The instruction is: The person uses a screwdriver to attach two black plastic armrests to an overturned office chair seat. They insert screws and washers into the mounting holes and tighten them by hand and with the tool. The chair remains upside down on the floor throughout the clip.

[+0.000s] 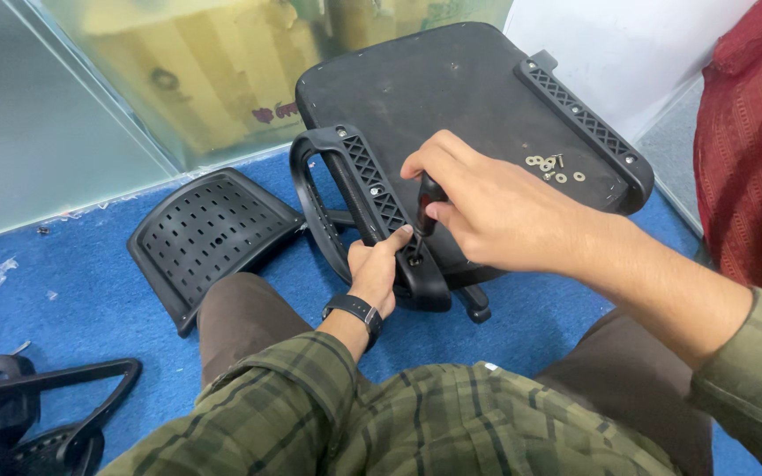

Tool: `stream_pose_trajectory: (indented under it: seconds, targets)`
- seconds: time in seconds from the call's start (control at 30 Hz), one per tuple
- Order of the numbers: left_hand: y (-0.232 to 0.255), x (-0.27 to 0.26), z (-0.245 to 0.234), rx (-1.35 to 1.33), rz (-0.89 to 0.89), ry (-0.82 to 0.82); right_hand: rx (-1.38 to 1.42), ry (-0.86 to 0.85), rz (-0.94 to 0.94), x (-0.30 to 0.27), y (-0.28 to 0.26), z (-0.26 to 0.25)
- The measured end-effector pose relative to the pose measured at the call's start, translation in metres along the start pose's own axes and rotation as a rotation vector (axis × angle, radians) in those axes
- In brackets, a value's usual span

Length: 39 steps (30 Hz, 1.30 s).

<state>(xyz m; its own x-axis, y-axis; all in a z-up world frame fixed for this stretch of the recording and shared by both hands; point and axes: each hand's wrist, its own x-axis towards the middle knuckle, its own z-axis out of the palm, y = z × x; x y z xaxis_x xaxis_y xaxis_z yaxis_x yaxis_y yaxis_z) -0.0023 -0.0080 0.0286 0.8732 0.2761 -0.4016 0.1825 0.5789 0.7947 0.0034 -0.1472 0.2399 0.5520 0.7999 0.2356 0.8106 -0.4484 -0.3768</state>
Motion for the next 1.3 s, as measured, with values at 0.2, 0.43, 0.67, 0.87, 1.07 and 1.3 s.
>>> stream_pose_trajectory:
  seconds: [0.2,0.43,0.67,0.87,1.07,1.3]
  targets:
    - [-0.003,0.003,-0.001,0.016,0.004,-0.012,-0.401,-0.181,0.226,0.015,-0.015,0.0]
    - [-0.002,0.002,-0.001,0.025,0.025,-0.034,-0.225,-0.121,0.23,0.017,-0.005,-0.002]
    - [-0.003,0.003,-0.004,-0.021,0.043,-0.063,-0.376,-0.147,0.188,0.021,-0.016,-0.003]
    - [-0.005,0.005,-0.004,-0.018,0.04,-0.034,-0.508,-0.304,0.51,0.022,-0.017,-0.004]
    - [-0.007,0.008,-0.003,0.033,0.017,0.034,-0.108,0.003,0.029,0.009,0.006,-0.002]
    - [-0.009,0.007,-0.001,-0.015,0.006,0.035,-0.474,-0.128,0.393,0.008,-0.007,0.006]
